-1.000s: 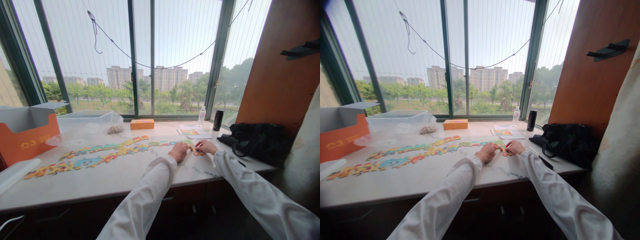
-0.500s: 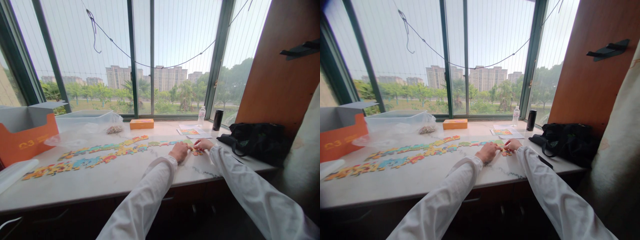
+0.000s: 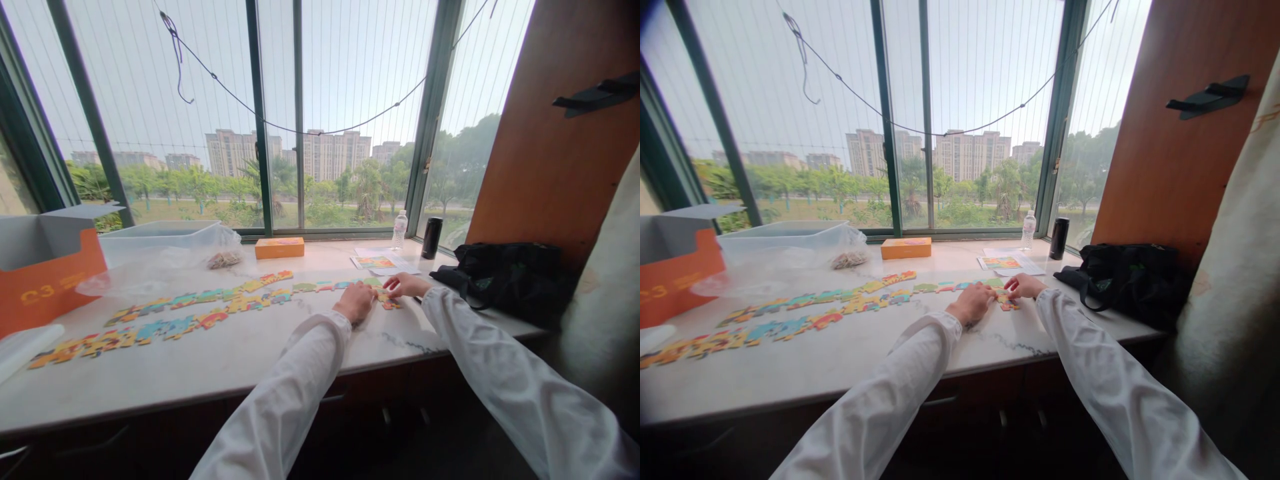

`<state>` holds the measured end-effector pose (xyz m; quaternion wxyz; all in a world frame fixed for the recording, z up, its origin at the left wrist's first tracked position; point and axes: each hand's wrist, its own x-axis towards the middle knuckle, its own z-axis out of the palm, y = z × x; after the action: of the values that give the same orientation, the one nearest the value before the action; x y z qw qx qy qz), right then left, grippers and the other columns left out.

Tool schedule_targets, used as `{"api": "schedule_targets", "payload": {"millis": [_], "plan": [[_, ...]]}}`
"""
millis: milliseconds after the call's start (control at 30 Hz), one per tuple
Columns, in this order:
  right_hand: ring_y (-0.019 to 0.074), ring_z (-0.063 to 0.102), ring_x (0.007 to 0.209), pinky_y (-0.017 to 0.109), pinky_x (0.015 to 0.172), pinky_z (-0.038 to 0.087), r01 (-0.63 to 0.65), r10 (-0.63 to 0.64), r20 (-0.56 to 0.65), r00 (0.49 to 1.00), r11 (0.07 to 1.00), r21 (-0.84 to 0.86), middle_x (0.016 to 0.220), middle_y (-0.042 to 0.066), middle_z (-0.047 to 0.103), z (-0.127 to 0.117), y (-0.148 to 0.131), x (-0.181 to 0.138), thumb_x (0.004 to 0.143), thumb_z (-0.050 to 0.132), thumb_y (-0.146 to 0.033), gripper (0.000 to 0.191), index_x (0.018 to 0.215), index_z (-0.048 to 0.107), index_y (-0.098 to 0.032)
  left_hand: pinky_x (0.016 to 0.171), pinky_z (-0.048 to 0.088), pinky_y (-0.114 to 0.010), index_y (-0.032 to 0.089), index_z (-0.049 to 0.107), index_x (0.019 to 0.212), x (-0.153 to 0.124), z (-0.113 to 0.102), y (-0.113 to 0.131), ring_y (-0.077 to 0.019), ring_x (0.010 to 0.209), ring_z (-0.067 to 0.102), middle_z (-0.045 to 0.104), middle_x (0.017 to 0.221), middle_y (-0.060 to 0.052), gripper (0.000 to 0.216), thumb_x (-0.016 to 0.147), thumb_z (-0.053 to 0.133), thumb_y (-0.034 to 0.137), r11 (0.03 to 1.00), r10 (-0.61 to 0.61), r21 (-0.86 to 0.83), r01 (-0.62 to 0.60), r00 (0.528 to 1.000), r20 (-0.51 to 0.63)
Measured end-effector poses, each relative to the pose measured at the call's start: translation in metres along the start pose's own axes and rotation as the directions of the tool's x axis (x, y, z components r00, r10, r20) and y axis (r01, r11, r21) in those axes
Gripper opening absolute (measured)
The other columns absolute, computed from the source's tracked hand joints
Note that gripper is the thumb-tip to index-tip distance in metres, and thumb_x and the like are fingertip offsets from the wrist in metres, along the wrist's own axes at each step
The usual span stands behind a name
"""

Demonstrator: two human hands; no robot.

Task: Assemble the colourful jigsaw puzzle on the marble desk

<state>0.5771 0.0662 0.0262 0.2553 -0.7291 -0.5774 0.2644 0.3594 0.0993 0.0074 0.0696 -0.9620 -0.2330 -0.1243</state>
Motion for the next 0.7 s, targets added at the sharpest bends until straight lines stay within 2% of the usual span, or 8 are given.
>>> {"api": "schedule_targets", "payload": {"millis": [67,133,200,333,433,600,700], "plan": [[0.0271,0.067,0.096,0.032,0.082,0.054,0.138,-0.137,0.029,0.99,0.99,-0.035,0.098,0.008,0.075,-0.003,0.002,-0.005,0.044,0.091,-0.03,0.056,0.098,0.077,-0.02,0.09,0.047,-0.038,0.023,0.067,0.11,-0.001,-0.001,0.0,-0.0246,0.106,0.058,0.068,0.117,-0.005,0.033,0.086,0.048,0.009,1.0,0.015,-0.001,-0.015,1.0,-0.003],[0.0291,0.063,0.109,0.035,0.094,0.05,0.294,-0.288,0.099,0.953,0.954,-0.056,0.112,0.007,0.072,-0.003,0.005,-0.01,0.049,0.09,-0.04,0.065,0.109,0.074,-0.023,0.09,0.047,-0.037,0.022,0.065,0.111,-0.002,-0.002,-0.001,-0.024,0.106,0.058,0.068,0.117,-0.005,0.033,0.086,0.049,0.008,1.0,0.027,-0.007,-0.027,1.0,0.001],[0.0297,0.059,0.117,0.037,0.104,0.043,0.369,-0.357,0.163,0.92,0.929,-0.043,0.12,0.006,0.07,-0.001,0.009,-0.015,0.055,0.086,-0.049,0.069,0.117,0.071,-0.024,0.09,0.047,-0.036,0.022,0.064,0.111,-0.001,-0.002,-0.001,-0.0229,0.105,0.059,0.069,0.114,-0.006,0.031,0.087,0.049,0.009,0.999,0.03,-0.013,-0.03,0.999,0.014],[0.0318,0.054,0.125,0.039,0.111,0.038,0.365,-0.359,0.175,0.917,0.931,0.0,0.128,0.007,0.066,0.004,0.015,-0.021,0.057,0.082,-0.057,0.079,0.127,0.066,-0.022,0.093,0.045,-0.038,0.023,0.064,0.108,0.0,-0.005,-0.002,-0.0226,0.108,0.058,0.068,0.114,-0.006,0.024,0.093,0.047,0.016,0.999,0.034,-0.006,-0.034,0.999,0.036],[0.033,0.053,0.126,0.039,0.111,0.038,0.373,-0.367,0.163,0.916,0.928,-0.009,0.129,0.007,0.065,0.005,0.015,-0.022,0.06,0.08,-0.059,0.079,0.128,0.065,-0.021,0.093,0.045,-0.039,0.023,0.063,0.106,0.001,-0.005,-0.001,-0.0229,0.11,0.057,0.068,0.114,-0.007,0.022,0.094,0.046,0.017,0.999,0.044,0.007,-0.044,0.998,0.042],[0.0312,0.059,0.119,0.042,0.109,0.04,0.368,-0.36,0.192,0.913,0.93,-0.008,0.123,0.005,0.069,0.005,0.01,-0.017,0.061,0.08,-0.052,0.067,0.12,0.07,-0.022,0.09,0.046,-0.037,0.021,0.063,0.106,0.001,0.0,0.001,-0.0235,0.108,0.058,0.069,0.111,-0.007,0.024,0.089,0.047,0.012,0.999,0.027,0.026,-0.027,0.999,0.026],[0.0301,0.062,0.114,0.041,0.102,0.047,0.33,-0.331,0.071,0.941,0.944,0.033,0.117,0.008,0.071,0.005,0.004,-0.011,0.066,0.078,-0.043,0.048,0.109,0.074,-0.021,0.093,0.046,-0.037,0.023,0.062,0.115,0.0,-0.001,0.001,-0.023,0.113,0.056,0.068,0.118,-0.006,0.034,0.088,0.046,0.01,1.0,-0.011,0.0,0.011,0.999,0.031]]}}
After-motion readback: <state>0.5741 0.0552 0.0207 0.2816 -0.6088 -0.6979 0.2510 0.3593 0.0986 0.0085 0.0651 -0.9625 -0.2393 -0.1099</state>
